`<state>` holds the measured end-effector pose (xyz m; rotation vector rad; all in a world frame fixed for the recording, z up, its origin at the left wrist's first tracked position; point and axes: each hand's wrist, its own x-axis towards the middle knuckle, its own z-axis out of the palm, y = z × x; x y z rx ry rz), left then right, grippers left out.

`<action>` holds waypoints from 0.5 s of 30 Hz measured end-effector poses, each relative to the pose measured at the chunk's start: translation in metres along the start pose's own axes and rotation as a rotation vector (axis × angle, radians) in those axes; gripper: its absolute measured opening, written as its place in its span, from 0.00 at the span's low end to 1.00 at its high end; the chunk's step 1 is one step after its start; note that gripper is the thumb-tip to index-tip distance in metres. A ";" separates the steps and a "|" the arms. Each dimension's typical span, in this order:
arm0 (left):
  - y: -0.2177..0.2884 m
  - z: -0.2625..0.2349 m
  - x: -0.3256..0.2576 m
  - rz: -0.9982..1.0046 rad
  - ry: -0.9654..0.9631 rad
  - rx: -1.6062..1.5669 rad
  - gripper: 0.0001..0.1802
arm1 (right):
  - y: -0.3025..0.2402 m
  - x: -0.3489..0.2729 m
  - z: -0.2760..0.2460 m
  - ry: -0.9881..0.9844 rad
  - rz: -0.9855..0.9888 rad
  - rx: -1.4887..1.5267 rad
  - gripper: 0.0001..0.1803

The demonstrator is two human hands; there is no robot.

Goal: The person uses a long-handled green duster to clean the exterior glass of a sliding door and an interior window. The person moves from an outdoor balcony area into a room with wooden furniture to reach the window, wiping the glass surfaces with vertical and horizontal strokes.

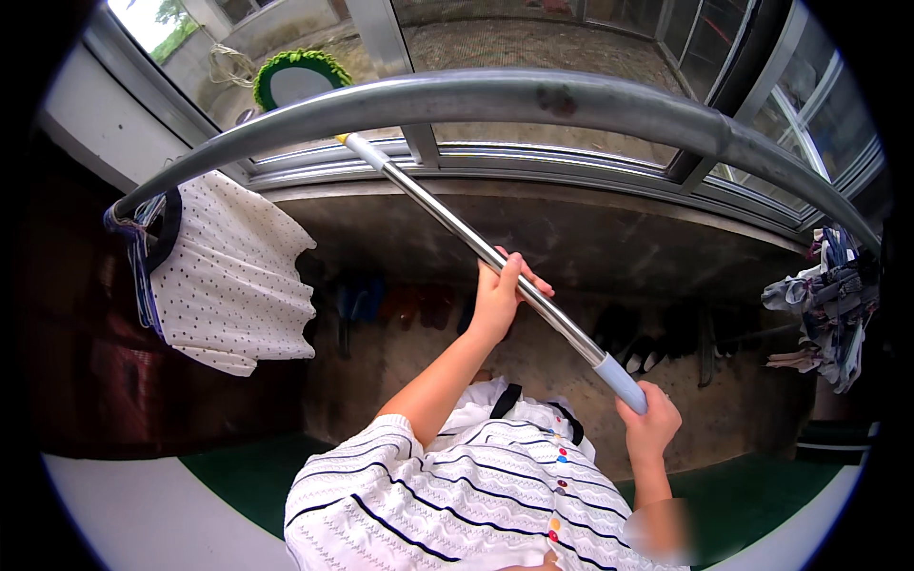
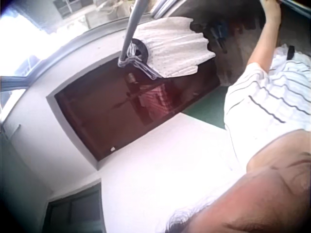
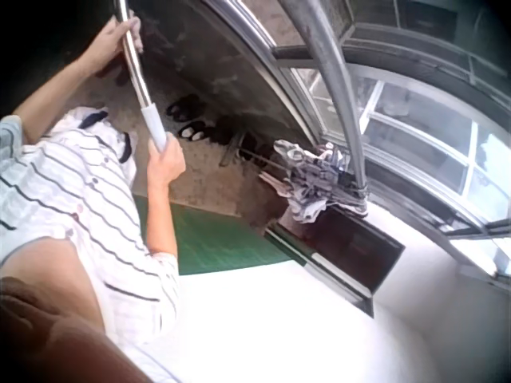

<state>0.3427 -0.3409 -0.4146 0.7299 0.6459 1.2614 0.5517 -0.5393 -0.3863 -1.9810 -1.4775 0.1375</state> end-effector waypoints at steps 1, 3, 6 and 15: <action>0.014 -0.011 0.007 0.044 0.015 0.014 0.09 | -0.015 0.008 0.010 -0.008 -0.029 0.004 0.14; 0.044 -0.038 0.022 0.122 0.046 0.060 0.10 | -0.043 0.024 0.041 -0.017 -0.062 0.062 0.14; 0.094 -0.082 0.048 0.219 0.082 0.145 0.11 | -0.090 0.045 0.087 -0.050 -0.080 0.139 0.14; 0.194 -0.168 0.074 0.310 0.175 0.335 0.16 | -0.189 0.064 0.159 -0.188 -0.078 0.406 0.15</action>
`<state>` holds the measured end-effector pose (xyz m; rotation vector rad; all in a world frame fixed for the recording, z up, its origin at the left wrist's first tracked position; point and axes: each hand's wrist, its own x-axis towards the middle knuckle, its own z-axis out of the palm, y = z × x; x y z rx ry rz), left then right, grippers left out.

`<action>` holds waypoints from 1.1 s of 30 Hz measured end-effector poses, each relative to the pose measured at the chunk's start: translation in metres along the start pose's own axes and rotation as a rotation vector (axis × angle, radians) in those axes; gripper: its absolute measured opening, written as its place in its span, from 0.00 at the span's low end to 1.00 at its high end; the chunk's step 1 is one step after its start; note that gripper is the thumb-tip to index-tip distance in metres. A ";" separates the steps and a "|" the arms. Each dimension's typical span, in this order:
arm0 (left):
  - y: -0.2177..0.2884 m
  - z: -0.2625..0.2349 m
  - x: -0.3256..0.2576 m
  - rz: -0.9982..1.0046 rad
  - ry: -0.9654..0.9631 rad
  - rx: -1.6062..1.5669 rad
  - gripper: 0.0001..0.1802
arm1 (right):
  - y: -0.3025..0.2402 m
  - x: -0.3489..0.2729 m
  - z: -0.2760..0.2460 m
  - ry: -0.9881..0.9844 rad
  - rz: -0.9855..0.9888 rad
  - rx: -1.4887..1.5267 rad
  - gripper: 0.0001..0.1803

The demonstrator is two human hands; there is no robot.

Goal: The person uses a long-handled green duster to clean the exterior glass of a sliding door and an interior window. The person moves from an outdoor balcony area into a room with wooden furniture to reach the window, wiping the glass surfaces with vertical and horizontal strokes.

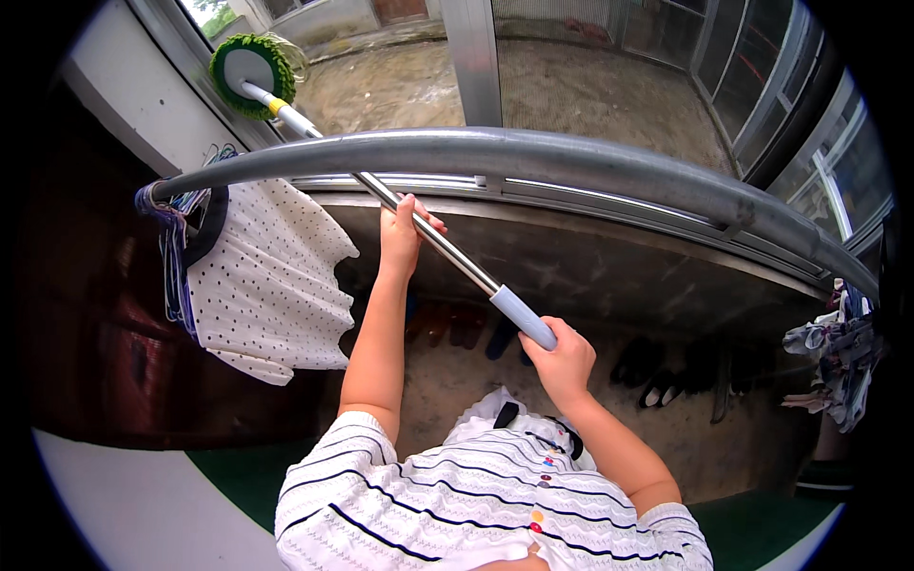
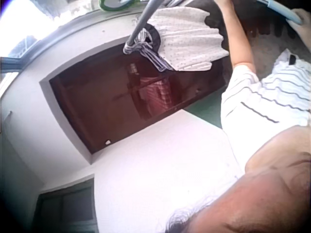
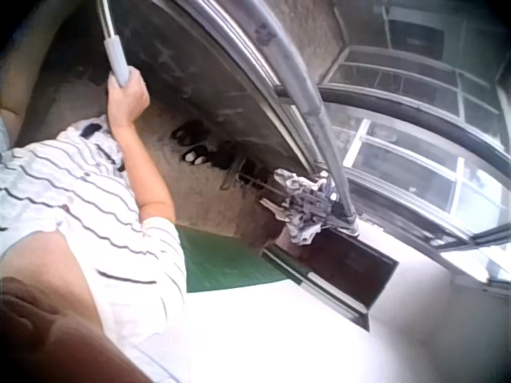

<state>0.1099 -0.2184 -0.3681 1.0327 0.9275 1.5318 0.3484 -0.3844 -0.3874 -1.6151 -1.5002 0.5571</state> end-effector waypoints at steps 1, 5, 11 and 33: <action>0.004 -0.001 0.001 0.002 0.023 0.001 0.16 | -0.003 0.002 0.001 -0.009 -0.003 0.014 0.15; 0.005 0.011 0.000 0.012 0.033 -0.020 0.17 | 0.000 0.000 -0.016 0.006 0.000 0.040 0.14; -0.014 0.088 -0.036 -0.041 -0.131 -0.064 0.12 | 0.046 -0.028 -0.079 0.037 0.157 0.068 0.14; -0.052 0.185 -0.109 -0.087 -0.243 -0.222 0.13 | 0.121 -0.094 -0.143 0.146 0.194 0.013 0.14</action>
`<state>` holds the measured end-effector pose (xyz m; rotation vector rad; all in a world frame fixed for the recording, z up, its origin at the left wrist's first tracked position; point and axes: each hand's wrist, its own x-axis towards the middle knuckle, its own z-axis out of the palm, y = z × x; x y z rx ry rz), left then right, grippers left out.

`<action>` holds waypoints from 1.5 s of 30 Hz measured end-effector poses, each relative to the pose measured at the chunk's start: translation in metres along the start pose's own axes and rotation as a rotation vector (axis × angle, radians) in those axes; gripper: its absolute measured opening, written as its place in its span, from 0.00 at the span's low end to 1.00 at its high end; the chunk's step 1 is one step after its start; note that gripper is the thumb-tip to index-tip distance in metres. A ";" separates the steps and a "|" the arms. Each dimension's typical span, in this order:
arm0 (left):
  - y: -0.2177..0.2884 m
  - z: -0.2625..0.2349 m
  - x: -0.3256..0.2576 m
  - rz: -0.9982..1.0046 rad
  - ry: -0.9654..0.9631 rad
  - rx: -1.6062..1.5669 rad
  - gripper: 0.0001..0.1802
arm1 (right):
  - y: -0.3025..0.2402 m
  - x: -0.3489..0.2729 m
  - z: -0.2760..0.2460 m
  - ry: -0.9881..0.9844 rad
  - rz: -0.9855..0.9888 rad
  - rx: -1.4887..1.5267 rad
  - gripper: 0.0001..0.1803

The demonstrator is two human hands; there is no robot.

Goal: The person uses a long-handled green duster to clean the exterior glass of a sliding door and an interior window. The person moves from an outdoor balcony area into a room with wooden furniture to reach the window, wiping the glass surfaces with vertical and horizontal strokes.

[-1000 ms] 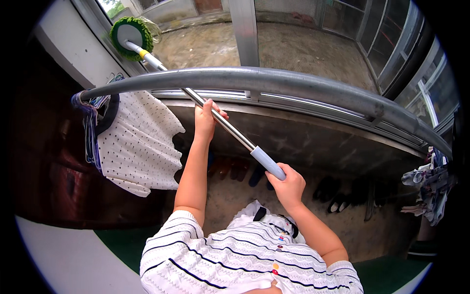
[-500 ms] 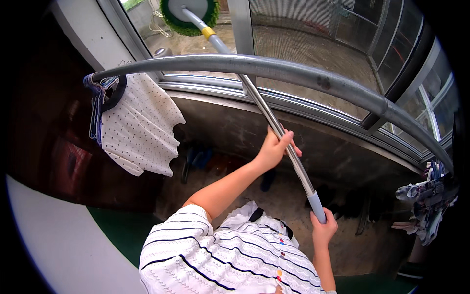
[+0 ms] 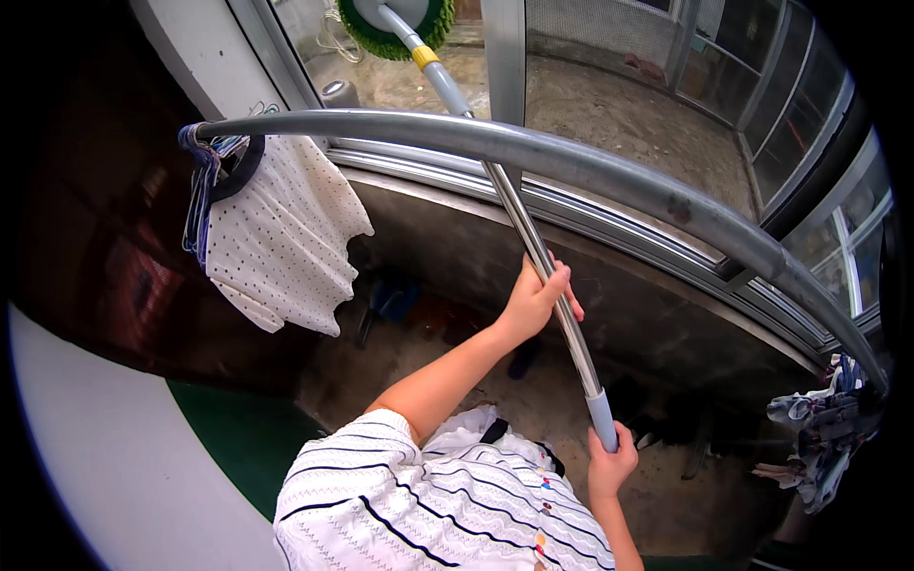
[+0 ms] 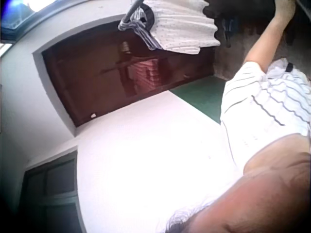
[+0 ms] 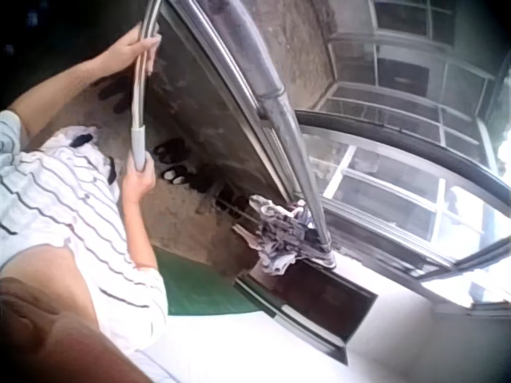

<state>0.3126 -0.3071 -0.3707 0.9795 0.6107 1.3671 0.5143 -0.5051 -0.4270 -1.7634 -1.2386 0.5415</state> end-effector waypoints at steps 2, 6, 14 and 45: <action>0.032 -0.023 0.021 0.062 0.049 0.038 0.11 | -0.031 0.017 0.030 -0.044 0.009 0.051 0.14; 0.103 -0.090 0.070 0.118 0.054 0.239 0.13 | -0.105 0.055 0.092 -0.139 -0.021 0.211 0.15; 0.221 -0.158 0.135 0.249 0.261 0.363 0.18 | -0.198 0.090 0.174 -0.232 -0.179 0.422 0.15; -0.041 -0.041 0.003 -0.027 0.096 0.181 0.12 | 0.053 0.014 0.059 -0.207 0.222 0.174 0.13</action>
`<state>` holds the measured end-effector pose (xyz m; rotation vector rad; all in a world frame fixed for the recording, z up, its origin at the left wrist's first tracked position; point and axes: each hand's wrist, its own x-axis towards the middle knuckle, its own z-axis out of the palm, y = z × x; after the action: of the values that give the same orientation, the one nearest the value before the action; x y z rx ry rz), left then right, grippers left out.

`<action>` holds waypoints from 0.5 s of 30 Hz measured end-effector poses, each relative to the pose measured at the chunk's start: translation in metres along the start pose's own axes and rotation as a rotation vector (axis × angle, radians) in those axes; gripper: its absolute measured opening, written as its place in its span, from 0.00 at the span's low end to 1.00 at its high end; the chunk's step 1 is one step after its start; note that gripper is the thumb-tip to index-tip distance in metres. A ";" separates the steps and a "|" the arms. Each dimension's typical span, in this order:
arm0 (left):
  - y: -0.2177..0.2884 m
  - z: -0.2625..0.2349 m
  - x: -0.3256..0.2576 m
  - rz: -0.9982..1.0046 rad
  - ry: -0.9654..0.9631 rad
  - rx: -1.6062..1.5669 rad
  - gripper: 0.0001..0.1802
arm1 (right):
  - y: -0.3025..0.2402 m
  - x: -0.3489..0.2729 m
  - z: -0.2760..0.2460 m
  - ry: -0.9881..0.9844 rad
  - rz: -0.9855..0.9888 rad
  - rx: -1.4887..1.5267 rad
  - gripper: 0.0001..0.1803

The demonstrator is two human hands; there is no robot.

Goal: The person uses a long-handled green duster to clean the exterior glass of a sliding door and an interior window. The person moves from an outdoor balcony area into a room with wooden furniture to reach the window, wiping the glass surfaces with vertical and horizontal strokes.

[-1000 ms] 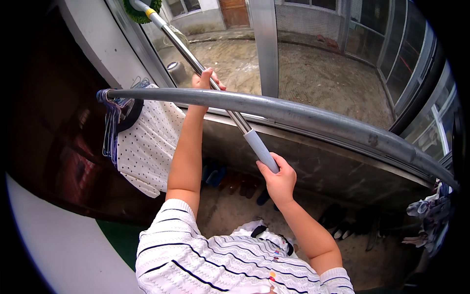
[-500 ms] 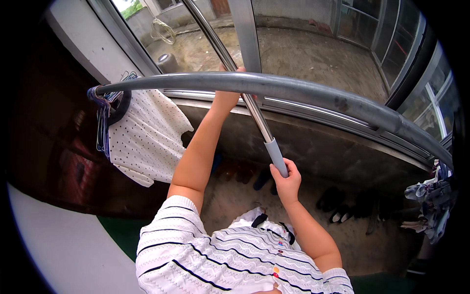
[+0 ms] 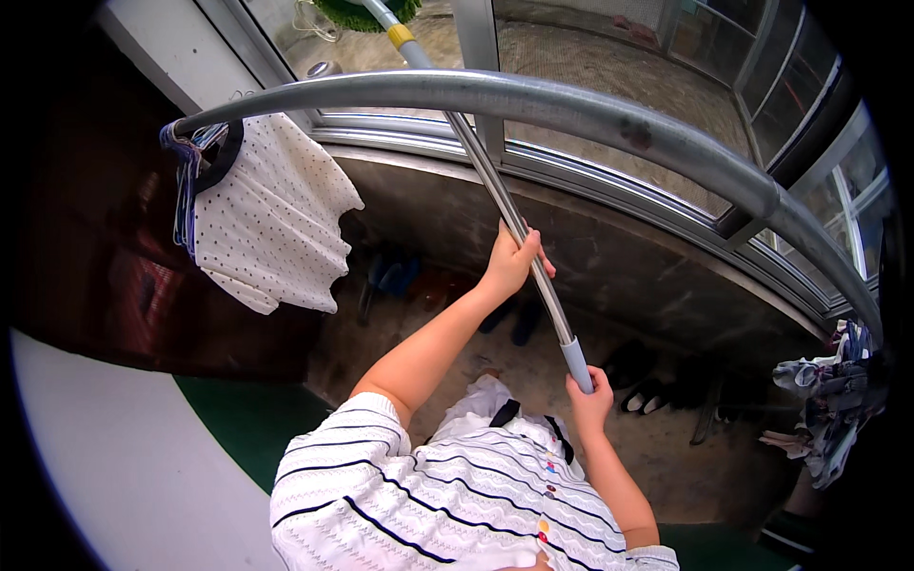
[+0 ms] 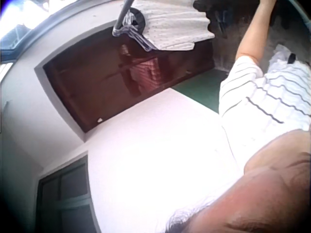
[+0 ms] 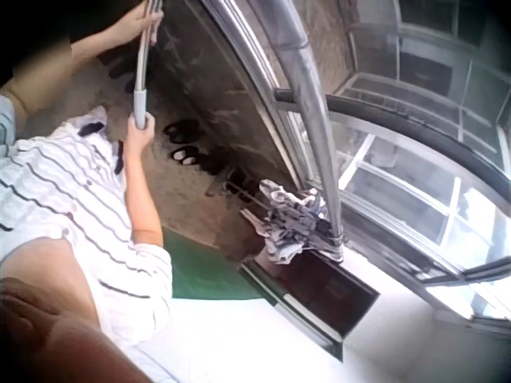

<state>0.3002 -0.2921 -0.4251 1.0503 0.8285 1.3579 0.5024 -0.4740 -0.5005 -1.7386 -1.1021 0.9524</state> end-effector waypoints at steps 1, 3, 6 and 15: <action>-0.010 0.003 -0.005 -0.015 0.002 -0.032 0.12 | 0.009 -0.004 -0.005 0.018 -0.006 -0.016 0.13; -0.027 0.009 -0.014 -0.055 0.021 -0.090 0.11 | 0.027 -0.009 -0.017 0.052 -0.016 -0.048 0.13; -0.044 0.010 -0.025 -0.093 0.038 -0.130 0.12 | 0.034 -0.017 -0.028 0.071 0.006 -0.124 0.13; -0.076 -0.032 -0.042 -0.198 0.120 -0.215 0.11 | 0.016 -0.037 -0.014 0.125 0.028 -0.301 0.14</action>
<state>0.2946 -0.3240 -0.5114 0.7072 0.8305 1.3173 0.5078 -0.5162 -0.5048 -2.0310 -1.1877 0.7095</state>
